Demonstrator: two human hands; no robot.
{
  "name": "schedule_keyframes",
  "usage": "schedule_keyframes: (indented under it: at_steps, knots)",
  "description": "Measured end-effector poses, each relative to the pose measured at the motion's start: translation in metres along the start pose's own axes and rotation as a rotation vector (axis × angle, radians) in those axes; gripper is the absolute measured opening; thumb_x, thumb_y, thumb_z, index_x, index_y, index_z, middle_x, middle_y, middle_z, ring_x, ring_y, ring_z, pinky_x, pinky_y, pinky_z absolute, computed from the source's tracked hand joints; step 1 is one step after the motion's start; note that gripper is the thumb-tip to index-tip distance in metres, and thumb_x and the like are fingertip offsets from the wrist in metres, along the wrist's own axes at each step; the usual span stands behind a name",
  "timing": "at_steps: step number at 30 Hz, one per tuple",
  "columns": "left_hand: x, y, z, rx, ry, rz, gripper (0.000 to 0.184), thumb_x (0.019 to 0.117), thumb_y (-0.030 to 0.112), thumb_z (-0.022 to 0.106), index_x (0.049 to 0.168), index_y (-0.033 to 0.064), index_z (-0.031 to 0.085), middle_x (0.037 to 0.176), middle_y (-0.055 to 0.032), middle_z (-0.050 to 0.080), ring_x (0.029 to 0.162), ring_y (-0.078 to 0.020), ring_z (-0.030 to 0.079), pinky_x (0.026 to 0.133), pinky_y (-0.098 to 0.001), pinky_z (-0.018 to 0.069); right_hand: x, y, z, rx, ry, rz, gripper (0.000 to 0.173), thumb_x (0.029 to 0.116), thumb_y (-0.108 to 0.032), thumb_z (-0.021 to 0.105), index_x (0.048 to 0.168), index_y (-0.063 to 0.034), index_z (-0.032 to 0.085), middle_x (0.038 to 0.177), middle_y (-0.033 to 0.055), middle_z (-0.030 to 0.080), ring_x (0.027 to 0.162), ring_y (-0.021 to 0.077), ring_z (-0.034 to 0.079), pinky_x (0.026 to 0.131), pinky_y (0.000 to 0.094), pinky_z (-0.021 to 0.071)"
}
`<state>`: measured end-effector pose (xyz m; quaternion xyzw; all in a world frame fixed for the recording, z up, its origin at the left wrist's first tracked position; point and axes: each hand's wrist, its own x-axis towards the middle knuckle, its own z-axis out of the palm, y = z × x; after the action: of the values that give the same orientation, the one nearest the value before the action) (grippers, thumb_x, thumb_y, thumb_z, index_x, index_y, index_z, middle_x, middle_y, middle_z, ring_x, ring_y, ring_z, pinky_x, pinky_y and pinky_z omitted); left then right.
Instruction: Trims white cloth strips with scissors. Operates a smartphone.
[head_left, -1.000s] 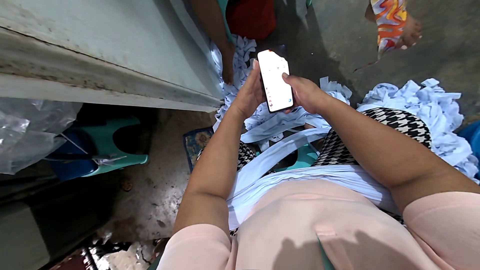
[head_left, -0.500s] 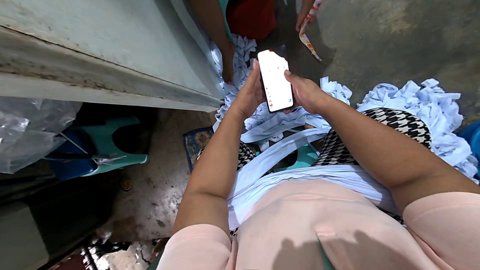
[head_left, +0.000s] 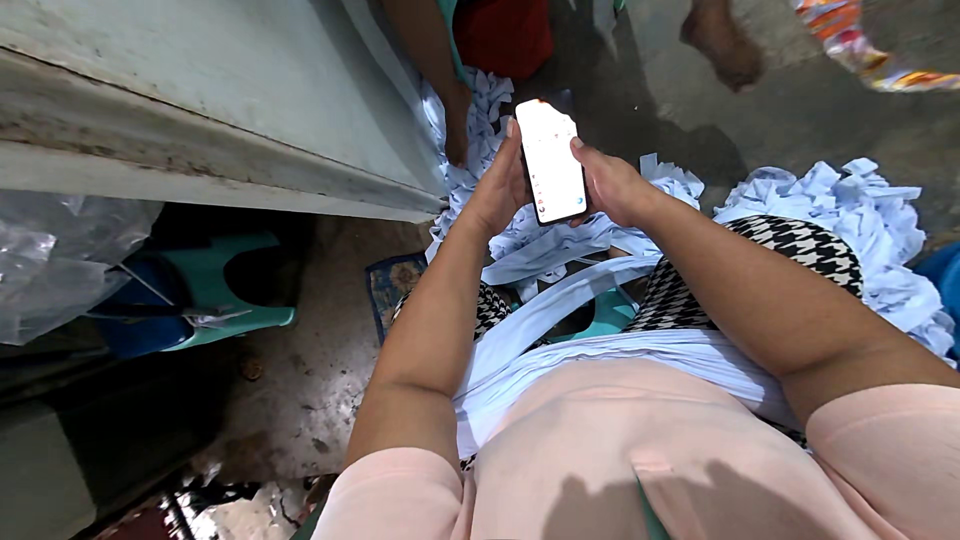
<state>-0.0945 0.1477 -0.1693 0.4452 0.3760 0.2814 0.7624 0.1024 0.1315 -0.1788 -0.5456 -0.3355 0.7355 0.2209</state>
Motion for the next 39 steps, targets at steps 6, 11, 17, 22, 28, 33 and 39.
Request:
schedule_keyframes:
  at_steps: [6, 11, 17, 22, 28, 33, 39]
  knots:
    - [-0.0005, 0.0002, 0.0000, 0.001, -0.007, -0.008, 0.083, 0.1017, 0.066, 0.005, 0.156, 0.0084, 0.028, 0.141, -0.0117, 0.059, 0.122, -0.0227, 0.062, 0.102, -0.0439, 0.0532, 0.0014, 0.0021, -0.0011, 0.008, -0.010, -0.007, 0.067, 0.1075, -0.061, 0.021, 0.144, -0.0153, 0.053, 0.118, 0.0128, 0.071, 0.093, 0.0289, 0.073, 0.067, 0.0445, 0.0609]
    - [0.0006, -0.0011, -0.0009, 0.005, -0.008, -0.003, 0.083, 0.1012, 0.067, 0.005, 0.155, 0.0078, 0.029, 0.140, -0.0120, 0.059, 0.120, -0.0225, 0.063, 0.100, -0.0429, 0.0542, 0.0011, 0.0023, -0.0012, 0.008, -0.012, -0.004, 0.068, 0.1073, -0.062, 0.020, 0.143, -0.0150, 0.053, 0.117, 0.0125, 0.071, 0.092, 0.0282, 0.073, 0.067, 0.0444, 0.0607]
    - [0.0002, -0.0007, 0.0006, 0.002, -0.001, -0.013, 0.082, 0.1019, 0.066, 0.006, 0.156, 0.0086, 0.028, 0.141, -0.0122, 0.058, 0.121, -0.0234, 0.063, 0.101, -0.0439, 0.0540, 0.0027, 0.0035, -0.0017, 0.017, -0.012, 0.004, 0.068, 0.1072, -0.062, 0.020, 0.143, -0.0158, 0.053, 0.117, 0.0128, 0.072, 0.090, 0.0284, 0.073, 0.066, 0.0433, 0.0607]
    - [0.0003, -0.0013, 0.0002, -0.005, 0.004, -0.024, 0.082, 0.1015, 0.067, 0.007, 0.158, 0.0099, 0.026, 0.142, -0.0117, 0.058, 0.123, -0.0229, 0.062, 0.102, -0.0440, 0.0530, 0.0022, 0.0042, -0.0022, 0.021, -0.017, -0.006, 0.067, 0.1070, -0.062, 0.021, 0.143, -0.0160, 0.053, 0.118, 0.0124, 0.071, 0.093, 0.0286, 0.073, 0.067, 0.0446, 0.0610]
    - [0.0002, -0.0016, -0.0004, -0.002, 0.008, -0.042, 0.082, 0.1021, 0.066, 0.005, 0.158, 0.0103, 0.025, 0.142, -0.0112, 0.057, 0.122, -0.0211, 0.062, 0.102, -0.0418, 0.0527, 0.0013, 0.0021, -0.0010, 0.015, -0.011, 0.001, 0.066, 0.1076, -0.061, 0.021, 0.145, -0.0159, 0.051, 0.119, 0.0133, 0.070, 0.093, 0.0291, 0.073, 0.067, 0.0444, 0.0608]
    - [-0.0002, 0.0000, 0.0020, 0.011, 0.008, -0.026, 0.080, 0.1021, 0.065, 0.005, 0.156, 0.0106, 0.029, 0.138, -0.0109, 0.060, 0.117, -0.0208, 0.065, 0.098, -0.0414, 0.0551, 0.0032, 0.0036, -0.0015, 0.012, -0.010, 0.011, 0.066, 0.1075, -0.061, 0.022, 0.145, -0.0162, 0.051, 0.119, 0.0129, 0.071, 0.093, 0.0291, 0.073, 0.067, 0.0443, 0.0611]
    - [0.0000, -0.0008, 0.0015, 0.004, 0.019, -0.036, 0.080, 0.1026, 0.065, 0.005, 0.156, 0.0101, 0.029, 0.138, -0.0112, 0.060, 0.118, -0.0208, 0.065, 0.100, -0.0414, 0.0543, 0.0017, 0.0025, -0.0006, 0.005, -0.002, 0.013, 0.065, 0.1076, -0.061, 0.022, 0.145, -0.0161, 0.051, 0.119, 0.0131, 0.070, 0.094, 0.0290, 0.073, 0.068, 0.0451, 0.0610]
